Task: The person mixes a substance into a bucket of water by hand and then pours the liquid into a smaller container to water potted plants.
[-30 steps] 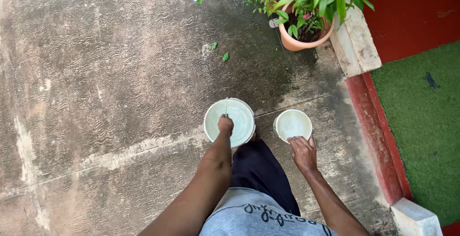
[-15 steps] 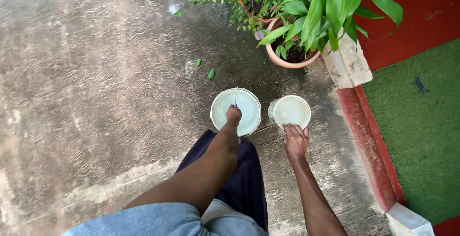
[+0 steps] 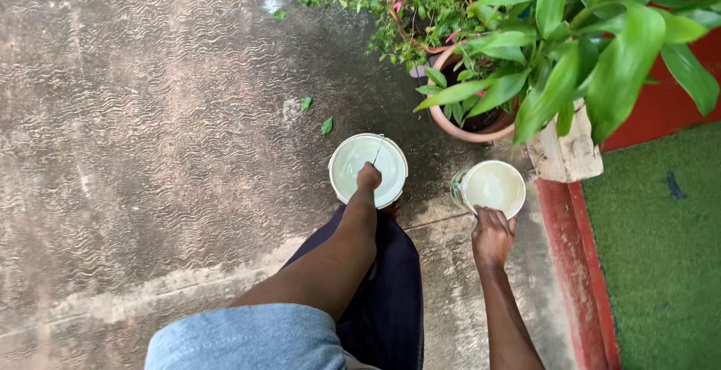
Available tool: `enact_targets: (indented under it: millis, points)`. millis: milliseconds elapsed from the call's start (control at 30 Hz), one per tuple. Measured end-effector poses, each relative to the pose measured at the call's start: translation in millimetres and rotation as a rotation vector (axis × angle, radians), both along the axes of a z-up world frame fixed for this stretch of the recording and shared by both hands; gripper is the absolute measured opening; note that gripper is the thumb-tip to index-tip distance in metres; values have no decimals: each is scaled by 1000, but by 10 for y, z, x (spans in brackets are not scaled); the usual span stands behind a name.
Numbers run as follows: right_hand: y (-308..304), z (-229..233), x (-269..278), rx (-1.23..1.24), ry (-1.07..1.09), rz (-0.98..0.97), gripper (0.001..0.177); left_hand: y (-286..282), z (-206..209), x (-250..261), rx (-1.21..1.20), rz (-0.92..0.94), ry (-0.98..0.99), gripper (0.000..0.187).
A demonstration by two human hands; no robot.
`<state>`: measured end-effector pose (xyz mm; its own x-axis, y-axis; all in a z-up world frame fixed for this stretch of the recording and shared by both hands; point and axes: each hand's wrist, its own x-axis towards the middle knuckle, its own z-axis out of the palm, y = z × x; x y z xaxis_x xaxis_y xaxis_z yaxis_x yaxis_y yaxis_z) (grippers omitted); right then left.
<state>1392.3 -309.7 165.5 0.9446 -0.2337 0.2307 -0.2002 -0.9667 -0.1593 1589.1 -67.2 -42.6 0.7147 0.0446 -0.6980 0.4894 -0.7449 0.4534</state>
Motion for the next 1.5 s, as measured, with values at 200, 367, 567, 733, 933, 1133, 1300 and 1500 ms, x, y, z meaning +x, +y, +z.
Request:
enact_targets:
  millis: [200,367,567,733,933,1133,1300,1500]
  points:
    - [-296,-376,76,-45,46,18,30,3,-236,370,49,-19,77,38]
    - [-300,-436,232,67,79,6,35,100,-81,336,292,243,-50,54]
    - [-267,-259,436,156,69,48,31,-493,899,468,-235,-546,-1005,63]
    - [-345,7,557,153,143,46,20,-1486,1614,78,-317,-1007,-979,60]
    - [-649,338,760,157,198,186,21,-1736,2007,-342,-39,-1036,-716,46]
    - [-1138,345,1030,226,329,160,17,-2208,2053,-300,-57,-936,-713,36]
    - [-1619,165,1242,212,446,132,11,-2633,1992,-273,-101,-788,-674,35]
    - [-1823,126,1511,1855,202,-440,11,-2907,2044,-144,-201,-702,-516,36]
